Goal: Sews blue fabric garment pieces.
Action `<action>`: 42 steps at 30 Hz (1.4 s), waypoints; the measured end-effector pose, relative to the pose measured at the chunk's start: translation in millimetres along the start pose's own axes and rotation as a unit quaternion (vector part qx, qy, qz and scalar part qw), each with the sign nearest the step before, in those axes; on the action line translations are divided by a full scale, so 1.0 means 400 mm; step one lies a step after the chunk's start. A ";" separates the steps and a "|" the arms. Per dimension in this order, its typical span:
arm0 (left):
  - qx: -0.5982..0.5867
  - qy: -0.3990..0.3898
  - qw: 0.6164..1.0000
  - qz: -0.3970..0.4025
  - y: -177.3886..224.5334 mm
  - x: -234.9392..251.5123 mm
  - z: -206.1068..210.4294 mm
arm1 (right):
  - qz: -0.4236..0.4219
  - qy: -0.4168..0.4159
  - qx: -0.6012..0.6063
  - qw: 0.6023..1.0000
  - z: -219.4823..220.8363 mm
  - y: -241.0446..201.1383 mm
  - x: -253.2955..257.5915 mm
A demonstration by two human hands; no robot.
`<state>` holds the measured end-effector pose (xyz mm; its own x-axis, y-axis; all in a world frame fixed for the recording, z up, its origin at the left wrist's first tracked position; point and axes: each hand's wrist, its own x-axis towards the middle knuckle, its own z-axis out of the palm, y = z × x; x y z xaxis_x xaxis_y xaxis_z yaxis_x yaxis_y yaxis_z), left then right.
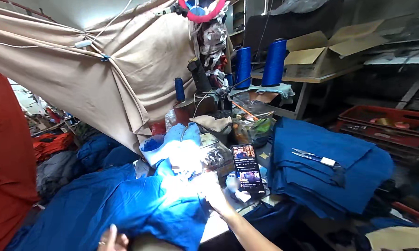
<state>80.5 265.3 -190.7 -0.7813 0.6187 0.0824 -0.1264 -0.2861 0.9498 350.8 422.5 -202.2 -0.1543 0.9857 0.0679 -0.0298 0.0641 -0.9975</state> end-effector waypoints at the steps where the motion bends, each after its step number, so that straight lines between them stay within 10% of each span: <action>1: 0.021 -0.006 0.999 0.046 0.055 0.043 0.025 | 0.015 0.001 -0.023 1.000 -0.001 0.004 -0.014; 6: 0.137 -0.083 0.965 0.209 0.092 0.095 0.142 | -0.073 0.073 -0.118 0.988 0.009 0.089 -0.086; 14: 0.253 -0.177 0.872 0.379 -0.198 -0.122 0.163 | -0.052 -0.055 -0.054 0.996 0.084 0.125 -0.129; 19: 0.420 -0.189 0.710 0.532 -0.252 -0.163 0.150 | -0.087 -0.084 0.105 0.987 0.096 0.069 -0.143; 25: 0.374 -0.161 0.787 0.462 -0.092 -0.096 0.210 | -0.096 0.077 -0.043 0.992 0.061 0.041 -0.103; 35: 0.349 -0.193 0.861 0.316 0.051 0.017 0.298 | -0.062 -0.057 -0.115 0.990 -0.012 0.100 -0.058; 42: 0.390 -0.183 0.831 0.351 0.049 0.025 0.344 | -0.008 -0.079 0.061 0.995 -0.001 0.086 -0.130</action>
<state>154.4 366.5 -129.8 -0.2388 0.7224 0.6489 0.8282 -0.1974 0.5245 358.2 373.4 -240.0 -0.3052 0.9475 0.0951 -0.1510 0.0505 -0.9872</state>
